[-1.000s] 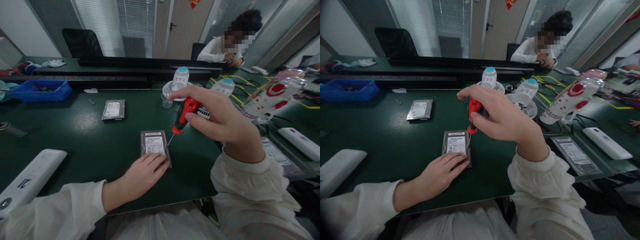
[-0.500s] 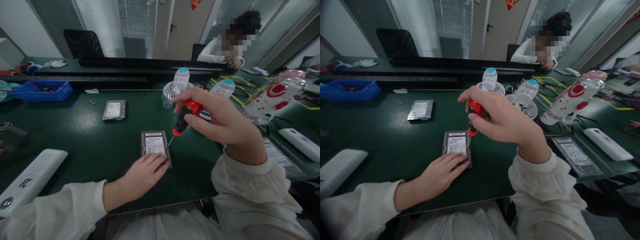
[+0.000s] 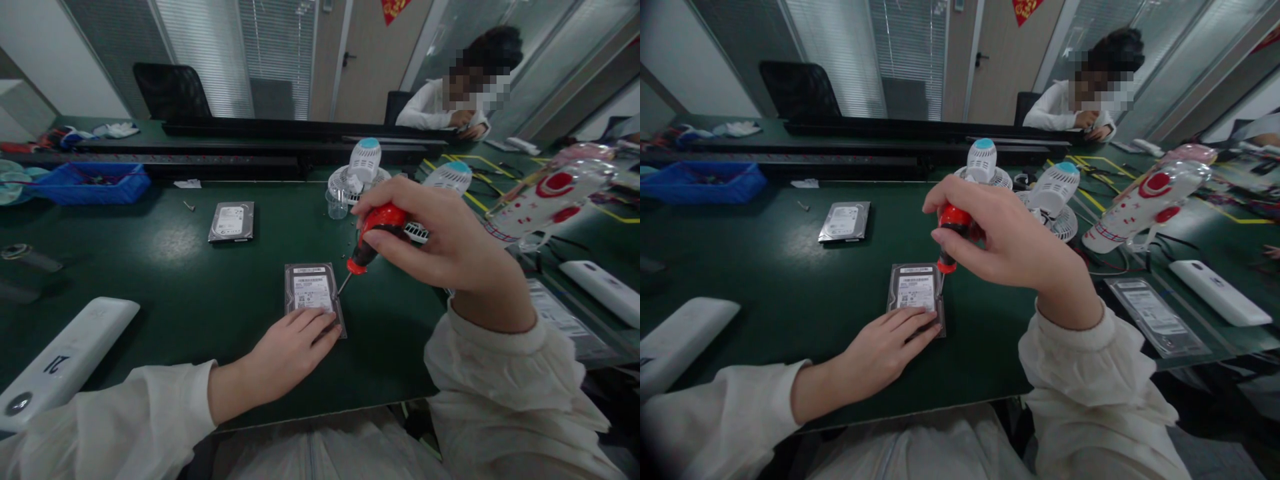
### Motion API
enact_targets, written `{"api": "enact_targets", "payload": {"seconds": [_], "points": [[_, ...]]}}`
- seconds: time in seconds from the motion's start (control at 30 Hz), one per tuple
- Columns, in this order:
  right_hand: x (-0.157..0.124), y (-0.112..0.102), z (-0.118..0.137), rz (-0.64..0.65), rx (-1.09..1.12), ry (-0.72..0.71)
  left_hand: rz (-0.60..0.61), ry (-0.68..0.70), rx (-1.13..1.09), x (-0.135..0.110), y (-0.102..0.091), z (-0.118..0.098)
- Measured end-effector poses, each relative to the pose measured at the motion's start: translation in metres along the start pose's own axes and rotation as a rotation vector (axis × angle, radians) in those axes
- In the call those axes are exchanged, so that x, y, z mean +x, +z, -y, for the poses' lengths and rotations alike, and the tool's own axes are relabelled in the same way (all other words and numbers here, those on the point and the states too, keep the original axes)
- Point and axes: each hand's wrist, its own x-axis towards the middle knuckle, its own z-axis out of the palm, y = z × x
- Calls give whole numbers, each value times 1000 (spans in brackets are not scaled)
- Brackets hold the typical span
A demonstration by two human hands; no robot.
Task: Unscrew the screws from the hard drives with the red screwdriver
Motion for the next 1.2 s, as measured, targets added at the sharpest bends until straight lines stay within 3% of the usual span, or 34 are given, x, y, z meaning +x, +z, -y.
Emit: {"api": "enact_targets", "payload": {"seconds": [0.17, 0.43, 0.57, 0.73, 1.03, 1.2], "points": [[0, 7, 1, -20, -213, 92, 28, -4, 0, -1, 1, -1], [2, 6, -4, 36, 26, -51, 10, -2, 9, -2, 3, -1], [2, 10, -4, -34, -57, 39, 9, -4, 12, -2, 3, -1], [1, 10, -4, -106, -202, 53, 0, -5, 13, -1, 2, -1], [-4, -8, 2, -54, -116, 34, 3, -2, 0, -2, 1, -1], [-4, -4, -3, -120, -286, 51, 19, -2, 6, 0, 0, 0]]}}
